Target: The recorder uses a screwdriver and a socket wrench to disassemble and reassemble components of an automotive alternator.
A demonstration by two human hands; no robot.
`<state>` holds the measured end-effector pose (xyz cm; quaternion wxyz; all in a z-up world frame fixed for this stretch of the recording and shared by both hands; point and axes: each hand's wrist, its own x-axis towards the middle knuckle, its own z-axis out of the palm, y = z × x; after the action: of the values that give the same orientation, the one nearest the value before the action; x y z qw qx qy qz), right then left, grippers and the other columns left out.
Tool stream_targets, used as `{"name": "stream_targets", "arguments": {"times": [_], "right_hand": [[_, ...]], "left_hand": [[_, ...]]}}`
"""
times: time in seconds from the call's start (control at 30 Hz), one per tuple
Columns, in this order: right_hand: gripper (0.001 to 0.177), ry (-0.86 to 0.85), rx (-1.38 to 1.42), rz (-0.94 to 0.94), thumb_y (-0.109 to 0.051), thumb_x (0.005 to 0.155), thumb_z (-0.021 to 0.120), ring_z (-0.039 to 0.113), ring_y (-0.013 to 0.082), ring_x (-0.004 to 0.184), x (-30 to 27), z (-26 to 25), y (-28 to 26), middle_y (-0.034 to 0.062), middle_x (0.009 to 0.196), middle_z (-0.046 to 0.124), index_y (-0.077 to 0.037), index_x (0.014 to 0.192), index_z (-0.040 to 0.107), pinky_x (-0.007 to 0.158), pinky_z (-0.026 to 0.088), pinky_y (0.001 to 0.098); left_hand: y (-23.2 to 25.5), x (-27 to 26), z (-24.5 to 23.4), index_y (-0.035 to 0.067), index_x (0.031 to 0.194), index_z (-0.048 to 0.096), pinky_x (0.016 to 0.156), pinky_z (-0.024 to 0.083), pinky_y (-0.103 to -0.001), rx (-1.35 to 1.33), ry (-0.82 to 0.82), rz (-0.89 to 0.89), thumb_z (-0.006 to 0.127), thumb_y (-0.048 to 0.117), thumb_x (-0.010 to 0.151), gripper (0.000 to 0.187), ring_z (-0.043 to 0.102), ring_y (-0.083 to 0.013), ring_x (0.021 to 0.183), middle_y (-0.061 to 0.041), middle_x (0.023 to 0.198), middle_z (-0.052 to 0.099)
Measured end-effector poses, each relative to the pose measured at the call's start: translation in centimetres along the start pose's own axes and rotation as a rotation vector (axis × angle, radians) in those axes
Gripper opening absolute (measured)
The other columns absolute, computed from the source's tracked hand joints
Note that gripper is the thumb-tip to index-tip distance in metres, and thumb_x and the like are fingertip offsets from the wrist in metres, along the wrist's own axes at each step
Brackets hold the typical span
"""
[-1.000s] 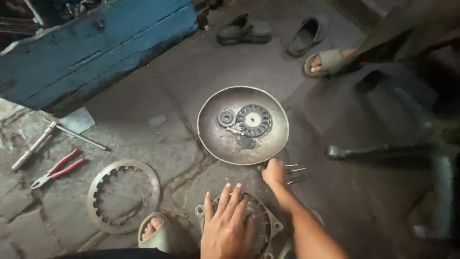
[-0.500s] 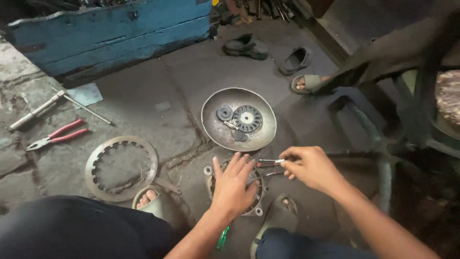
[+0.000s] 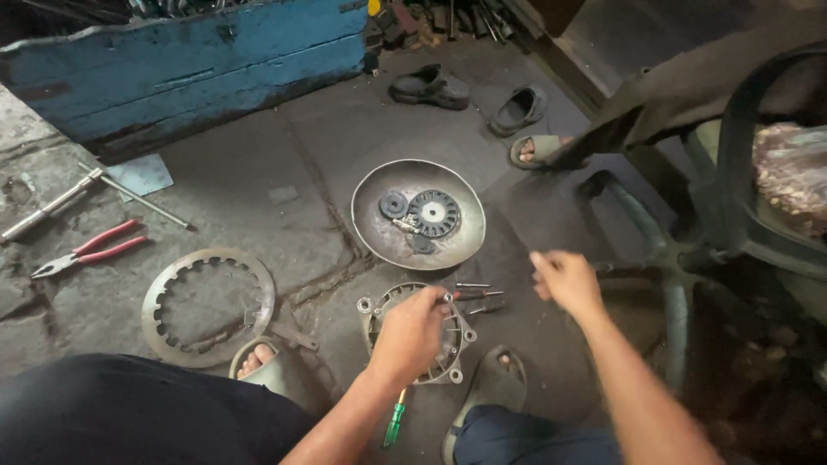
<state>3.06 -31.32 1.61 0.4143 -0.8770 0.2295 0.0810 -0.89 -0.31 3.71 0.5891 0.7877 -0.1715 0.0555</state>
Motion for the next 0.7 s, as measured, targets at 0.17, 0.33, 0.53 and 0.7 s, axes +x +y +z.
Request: {"name": "stream_targets", "arguments": {"times": [0.17,0.33,0.53,0.7], "right_hand": [[0.031,0.101,-0.394,0.28,-0.037,0.093,0.075,0.072,0.0337,0.085,4.9,5.7,17.5,0.02,0.094,0.076,-0.006,0.092,0.076,0.08,0.057,0.047],[0.041,-0.108,-0.729,-0.029,-0.024,0.091,0.07,0.056,0.0358,0.125,5.2,12.2,15.3,0.0092,0.137,0.056,-0.018,0.131,0.063,0.102,0.048,0.0505],[0.041,0.023,-0.886,-0.18,-0.008,0.087,0.066,0.053,0.0354,0.127,7.6,18.3,16.7,0.015,0.131,0.054,-0.014,0.127,0.065,0.104,0.044,0.0566],[0.017,0.041,-0.937,-0.3,-0.016,0.09,0.064,0.054,0.0309,0.127,6.7,16.2,13.9,0.0105,0.12,0.058,-0.016,0.105,0.071,0.112,0.037,0.059]], "left_hand": [[-5.1,-1.4,2.4,0.003,0.11,0.062,0.078,0.048,-0.054,0.065,-0.176,-0.089,0.062,0.009,0.095,0.016,0.065,-0.0449,0.092,-0.023,0.093,0.069],[-7.1,-1.8,3.3,0.005,0.111,0.06,0.08,0.049,-0.052,0.128,-0.126,-0.044,0.06,0.004,0.09,0.021,0.063,-0.044,0.095,-0.022,0.097,0.067],[-6.0,-1.8,2.5,0.004,0.112,0.06,0.081,0.05,-0.049,0.199,-0.184,0.013,0.064,0.004,0.086,0.026,0.063,-0.042,0.097,-0.021,0.099,0.067],[-5.4,-1.1,2.0,0.004,0.108,0.061,0.08,0.053,-0.046,0.142,-0.147,0.039,0.063,0.004,0.087,0.021,0.066,-0.0412,0.096,-0.021,0.1,0.069]]}}
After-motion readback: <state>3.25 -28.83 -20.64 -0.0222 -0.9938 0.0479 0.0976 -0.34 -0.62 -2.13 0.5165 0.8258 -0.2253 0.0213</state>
